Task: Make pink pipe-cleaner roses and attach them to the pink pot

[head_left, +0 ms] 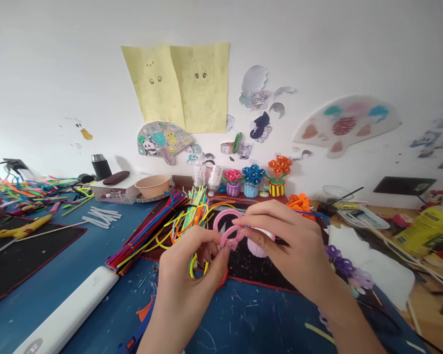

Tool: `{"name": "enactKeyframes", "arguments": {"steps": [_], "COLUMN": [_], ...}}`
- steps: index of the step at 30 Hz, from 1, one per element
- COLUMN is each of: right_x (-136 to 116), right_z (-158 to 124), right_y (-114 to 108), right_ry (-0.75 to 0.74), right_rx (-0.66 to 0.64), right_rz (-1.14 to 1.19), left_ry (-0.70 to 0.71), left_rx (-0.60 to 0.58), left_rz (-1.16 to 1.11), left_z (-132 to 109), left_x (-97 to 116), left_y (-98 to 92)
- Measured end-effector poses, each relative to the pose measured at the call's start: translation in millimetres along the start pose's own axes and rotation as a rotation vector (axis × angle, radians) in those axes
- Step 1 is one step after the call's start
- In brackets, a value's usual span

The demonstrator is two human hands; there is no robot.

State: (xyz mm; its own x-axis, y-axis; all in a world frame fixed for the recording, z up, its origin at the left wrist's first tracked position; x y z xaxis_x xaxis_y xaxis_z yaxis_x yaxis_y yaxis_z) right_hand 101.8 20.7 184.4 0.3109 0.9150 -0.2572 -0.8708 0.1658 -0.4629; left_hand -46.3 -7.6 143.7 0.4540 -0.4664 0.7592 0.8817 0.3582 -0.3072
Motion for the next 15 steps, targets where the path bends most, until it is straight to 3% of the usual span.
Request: {"name": "enactKeyframes", "arguments": {"steps": [15], "right_x": [6.6], "right_z": [-1.2], "right_y": [0.5], "right_ry": [0.101], "right_rx": [-0.014], "right_rz": [0.071], "left_ry": [-0.069], "left_rx": [0.036], "left_rz": [-0.072], "left_z": [1.0], "left_x": [-8.6], "left_y": [6.7]}}
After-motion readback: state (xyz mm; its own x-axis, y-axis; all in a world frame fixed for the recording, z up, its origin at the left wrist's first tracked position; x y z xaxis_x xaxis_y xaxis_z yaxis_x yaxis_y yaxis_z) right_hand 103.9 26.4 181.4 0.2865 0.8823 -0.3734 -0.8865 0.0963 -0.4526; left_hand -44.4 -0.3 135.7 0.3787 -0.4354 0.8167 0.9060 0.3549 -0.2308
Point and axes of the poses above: each hand's wrist, its own z-axis towards the middle knuckle, its own y-axis out of the palm, x = y × z, the point moved 10 cm from there along z, towards the middle knuckle, and after that the axes turned 6 degrees about -z, right-handed, at the moved point
